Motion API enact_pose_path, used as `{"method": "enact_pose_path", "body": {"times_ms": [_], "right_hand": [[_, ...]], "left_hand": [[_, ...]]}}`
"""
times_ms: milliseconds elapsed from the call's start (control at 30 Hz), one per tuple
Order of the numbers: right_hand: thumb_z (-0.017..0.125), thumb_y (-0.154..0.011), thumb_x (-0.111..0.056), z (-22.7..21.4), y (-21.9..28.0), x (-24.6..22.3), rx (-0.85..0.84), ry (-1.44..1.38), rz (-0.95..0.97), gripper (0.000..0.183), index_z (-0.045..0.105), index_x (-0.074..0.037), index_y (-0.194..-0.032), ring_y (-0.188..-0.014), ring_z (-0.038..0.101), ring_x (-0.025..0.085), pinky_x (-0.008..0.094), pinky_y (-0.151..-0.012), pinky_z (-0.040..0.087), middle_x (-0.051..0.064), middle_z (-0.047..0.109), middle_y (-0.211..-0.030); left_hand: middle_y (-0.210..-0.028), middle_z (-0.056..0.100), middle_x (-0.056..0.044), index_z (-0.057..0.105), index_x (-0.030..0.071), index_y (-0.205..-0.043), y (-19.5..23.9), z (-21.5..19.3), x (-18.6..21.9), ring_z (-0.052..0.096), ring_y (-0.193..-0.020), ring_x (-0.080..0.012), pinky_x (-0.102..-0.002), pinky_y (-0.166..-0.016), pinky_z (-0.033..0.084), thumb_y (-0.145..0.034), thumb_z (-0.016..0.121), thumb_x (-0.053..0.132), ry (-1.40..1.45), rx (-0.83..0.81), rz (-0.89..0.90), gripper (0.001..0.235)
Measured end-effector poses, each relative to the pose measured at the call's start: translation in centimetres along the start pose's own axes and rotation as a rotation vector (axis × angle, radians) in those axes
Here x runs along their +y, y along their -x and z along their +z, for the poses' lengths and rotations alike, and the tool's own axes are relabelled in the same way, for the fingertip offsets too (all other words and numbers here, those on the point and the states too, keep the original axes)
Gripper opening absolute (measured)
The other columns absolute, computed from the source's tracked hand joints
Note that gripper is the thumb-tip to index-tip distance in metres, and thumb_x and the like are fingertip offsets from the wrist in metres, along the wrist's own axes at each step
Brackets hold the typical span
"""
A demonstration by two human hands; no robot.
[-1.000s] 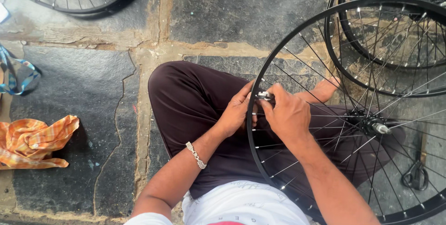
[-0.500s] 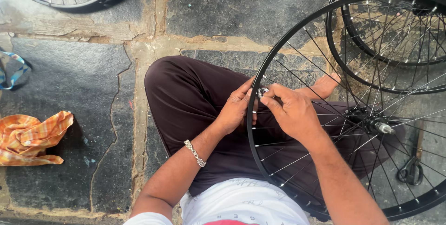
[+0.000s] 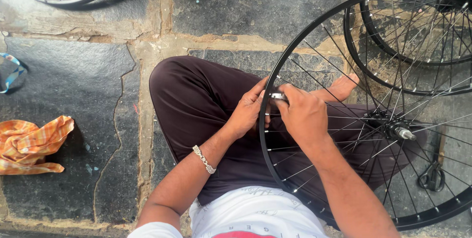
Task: The person sits on the floor and uses a spoke wrench to tighten the nipples on a bicycle wheel. They rotate the wheel to access different spokes and continue adjusting the tension.
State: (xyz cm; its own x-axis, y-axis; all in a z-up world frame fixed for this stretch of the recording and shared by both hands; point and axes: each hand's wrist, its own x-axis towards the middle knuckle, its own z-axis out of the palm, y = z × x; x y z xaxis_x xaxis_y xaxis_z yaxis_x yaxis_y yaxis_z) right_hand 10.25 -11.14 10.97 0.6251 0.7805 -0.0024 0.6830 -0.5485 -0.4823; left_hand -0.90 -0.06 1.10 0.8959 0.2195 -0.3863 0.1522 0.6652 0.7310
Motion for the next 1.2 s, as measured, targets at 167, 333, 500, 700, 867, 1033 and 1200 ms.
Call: {"method": "enact_pose_path", "body": {"times_ms": [167, 333, 500, 700, 867, 1033, 1200], "right_hand": [[0.075, -0.087, -0.018, 0.6, -0.3, -0.1, -0.059, 0.154, 0.062, 0.018, 0.07, -0.008, -0.101, -0.077, 0.071, 0.038, 0.05, -0.068, 0.054, 0.014, 0.074, -0.085], [0.073, -0.085, -0.032, -1.2, -0.4, 0.1, -0.199, -0.112, 0.126, 0.042, 0.067, -0.007, -0.118, -0.078, 0.071, 0.036, 0.048, -0.073, 0.052, 0.015, 0.074, -0.087], [0.057, -0.102, -0.034, -2.2, -0.5, 1.0, -0.341, -0.338, 0.228, 0.033, 0.069, -0.009, -0.119, -0.095, 0.073, 0.029, 0.04, -0.083, 0.053, 0.012, 0.076, -0.098], [0.065, -0.094, -0.032, -2.1, -0.4, 0.2, -0.326, -0.361, 0.321, 0.044, 0.064, -0.011, -0.133, -0.089, 0.074, 0.026, 0.039, -0.079, 0.054, 0.011, 0.076, -0.095], [0.074, -0.086, -0.029, -2.2, 0.4, -0.5, -0.274, -0.25, 0.315, 0.054, 0.062, -0.009, -0.134, -0.081, 0.073, 0.029, 0.041, -0.075, 0.053, 0.013, 0.075, -0.092], [0.076, -0.087, -0.028, -1.6, 2.0, -1.1, -0.105, -0.213, 0.103, 0.047, 0.065, -0.004, -0.127, -0.087, 0.074, 0.033, 0.043, -0.076, 0.055, 0.015, 0.076, -0.098], [0.079, -0.086, -0.022, -0.5, 3.3, -1.4, 0.093, -0.086, -0.028, 0.037, 0.065, -0.004, -0.115, -0.084, 0.072, 0.037, 0.046, -0.072, 0.053, 0.017, 0.074, -0.096]], "left_hand": [[-0.067, 0.055, 0.001, 0.034, 0.018, -0.163, 0.0, 0.1, 0.2, 0.059, -0.056, -0.008, -0.027, -0.053, 0.056, -0.11, 0.048, 0.035, -0.003, -0.017, 0.034, 0.058], [-0.07, 0.058, 0.001, 0.033, 0.019, -0.163, 0.1, 0.1, 0.6, 0.06, -0.058, -0.0081, -0.027, -0.055, 0.057, -0.109, 0.048, 0.035, 0.011, -0.015, -0.011, 0.059], [-0.07, 0.058, 0.001, 0.034, 0.019, -0.163, 0.3, 0.2, 0.5, 0.061, -0.058, -0.0091, -0.027, -0.054, 0.056, -0.108, 0.049, 0.037, 0.001, -0.034, 0.006, 0.06], [-0.07, 0.058, 0.0, 0.034, 0.019, -0.163, 0.6, 0.3, 0.5, 0.061, -0.059, -0.0088, -0.027, -0.055, 0.056, -0.108, 0.05, 0.037, 0.004, -0.065, 0.059, 0.06], [-0.078, 0.061, 0.0, 0.036, 0.018, -0.163, 1.1, 0.6, 0.5, 0.061, -0.06, -0.0081, -0.027, -0.056, 0.057, -0.109, 0.05, 0.035, 0.003, -0.057, 0.079, 0.058], [-0.096, 0.07, 0.001, 0.036, 0.019, -0.161, 2.0, 0.6, 0.7, 0.06, -0.06, -0.0078, -0.027, -0.056, 0.057, -0.107, 0.049, 0.032, 0.004, -0.031, 0.055, 0.057], [-0.086, 0.065, -0.002, 0.036, 0.018, -0.163, 1.9, 0.6, -0.1, 0.062, -0.06, -0.0088, -0.028, -0.055, 0.058, -0.111, 0.049, 0.031, 0.053, -0.063, 0.101, 0.056]]}}
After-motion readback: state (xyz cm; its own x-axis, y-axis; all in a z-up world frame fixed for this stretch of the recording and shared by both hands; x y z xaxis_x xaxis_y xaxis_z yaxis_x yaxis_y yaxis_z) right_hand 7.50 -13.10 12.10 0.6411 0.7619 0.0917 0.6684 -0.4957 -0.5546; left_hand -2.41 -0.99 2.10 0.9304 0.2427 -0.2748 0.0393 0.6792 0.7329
